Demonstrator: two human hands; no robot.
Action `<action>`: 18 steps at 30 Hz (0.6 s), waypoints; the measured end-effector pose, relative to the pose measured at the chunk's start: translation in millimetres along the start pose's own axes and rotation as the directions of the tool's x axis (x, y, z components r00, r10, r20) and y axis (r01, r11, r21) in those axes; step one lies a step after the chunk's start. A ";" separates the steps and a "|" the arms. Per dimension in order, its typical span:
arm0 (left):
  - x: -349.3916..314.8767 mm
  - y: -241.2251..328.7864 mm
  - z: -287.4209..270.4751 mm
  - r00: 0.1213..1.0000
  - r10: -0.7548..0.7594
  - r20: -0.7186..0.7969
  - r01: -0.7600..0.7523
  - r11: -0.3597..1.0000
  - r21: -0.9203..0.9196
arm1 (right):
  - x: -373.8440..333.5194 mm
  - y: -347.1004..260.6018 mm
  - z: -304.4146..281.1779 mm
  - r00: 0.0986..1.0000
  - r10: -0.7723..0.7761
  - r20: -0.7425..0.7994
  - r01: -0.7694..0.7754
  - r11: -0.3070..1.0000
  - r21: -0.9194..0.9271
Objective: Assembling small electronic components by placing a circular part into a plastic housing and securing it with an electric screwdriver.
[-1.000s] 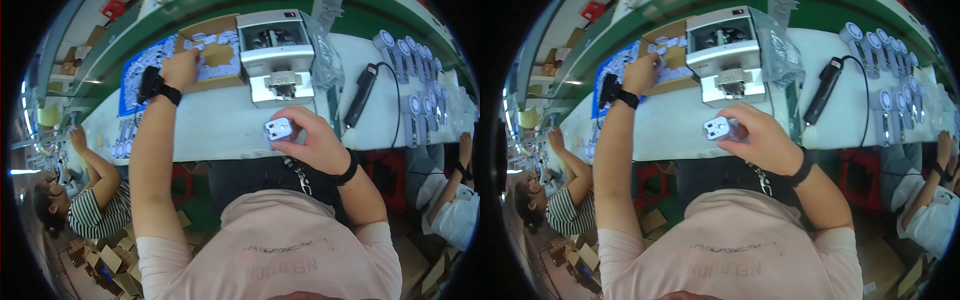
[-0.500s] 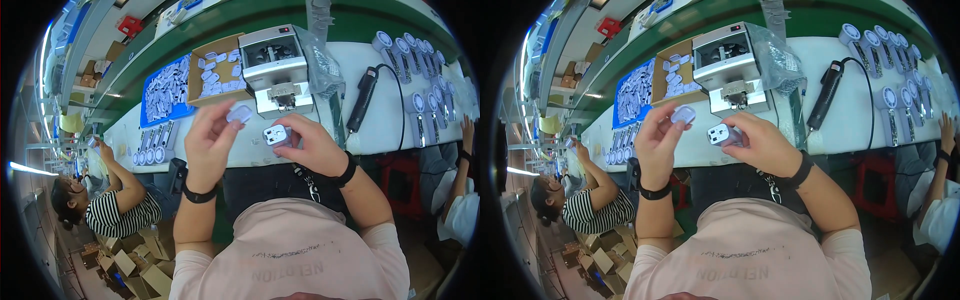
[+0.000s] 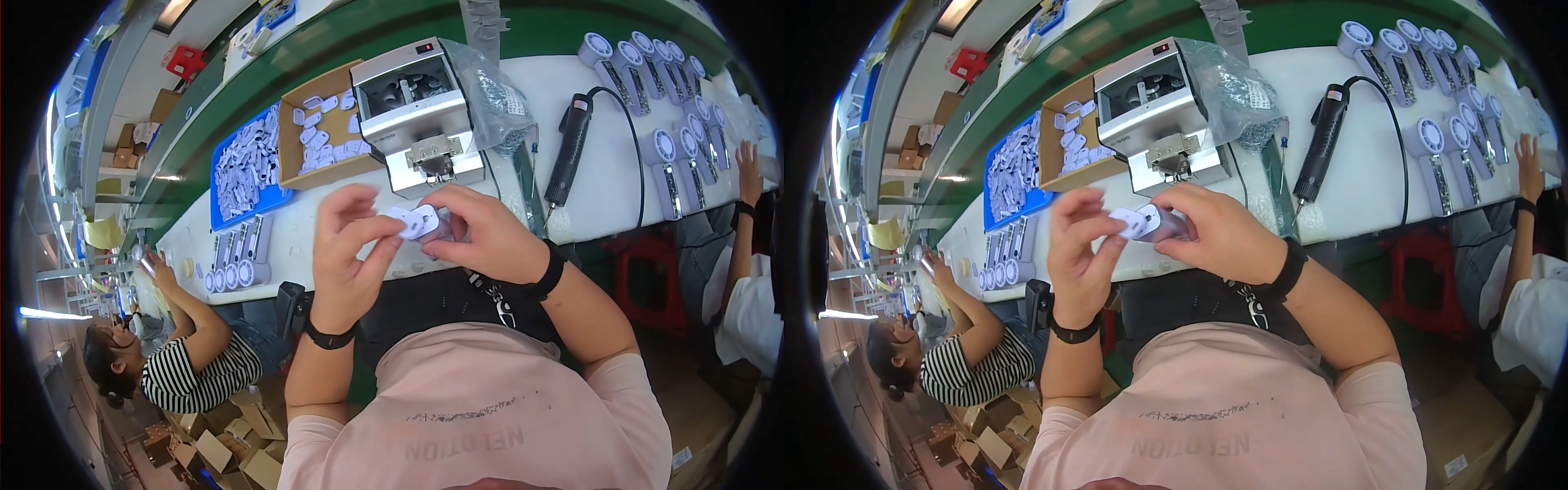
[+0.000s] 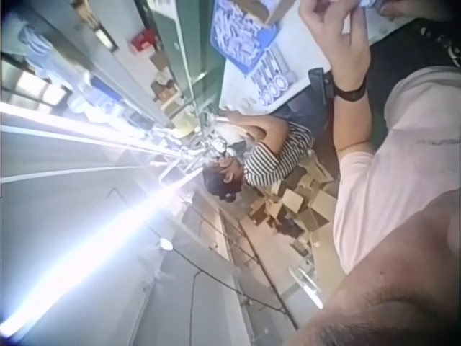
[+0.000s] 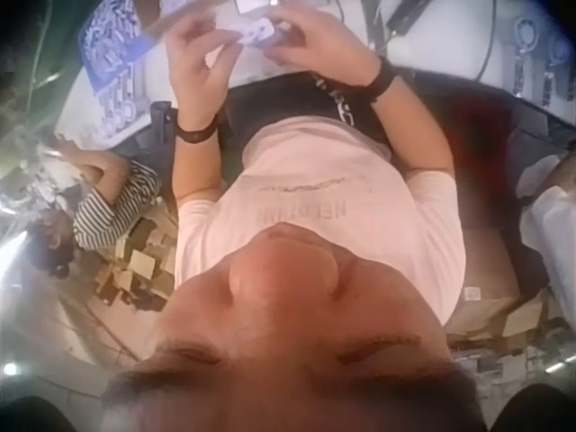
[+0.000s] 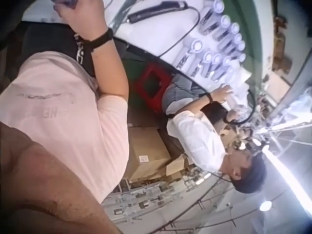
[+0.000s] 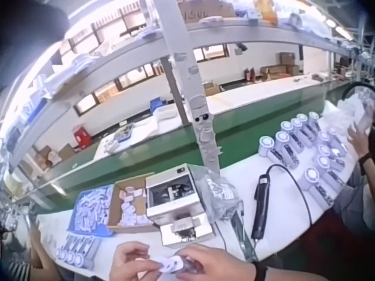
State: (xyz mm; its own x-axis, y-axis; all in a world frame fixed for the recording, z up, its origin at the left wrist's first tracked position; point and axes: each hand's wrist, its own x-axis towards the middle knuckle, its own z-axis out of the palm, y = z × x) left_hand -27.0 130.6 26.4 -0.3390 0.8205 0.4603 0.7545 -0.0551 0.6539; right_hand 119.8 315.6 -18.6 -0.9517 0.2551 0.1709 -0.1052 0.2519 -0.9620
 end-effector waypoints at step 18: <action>6.6 -4.4 19.7 0.983 -0.145 0.116 0.173 0.944 -0.280 | 2.2 14.7 1.4 0.994 -0.097 -0.052 0.101 0.992 0.070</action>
State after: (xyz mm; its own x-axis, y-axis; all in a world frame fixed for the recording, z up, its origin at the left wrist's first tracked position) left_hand -21.5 147.5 14.7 -0.3771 0.8804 0.2875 0.4969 -0.0697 0.8650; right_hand 115.8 318.5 -32.7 -0.9208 0.2772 0.2743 -0.2203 0.2106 -0.9524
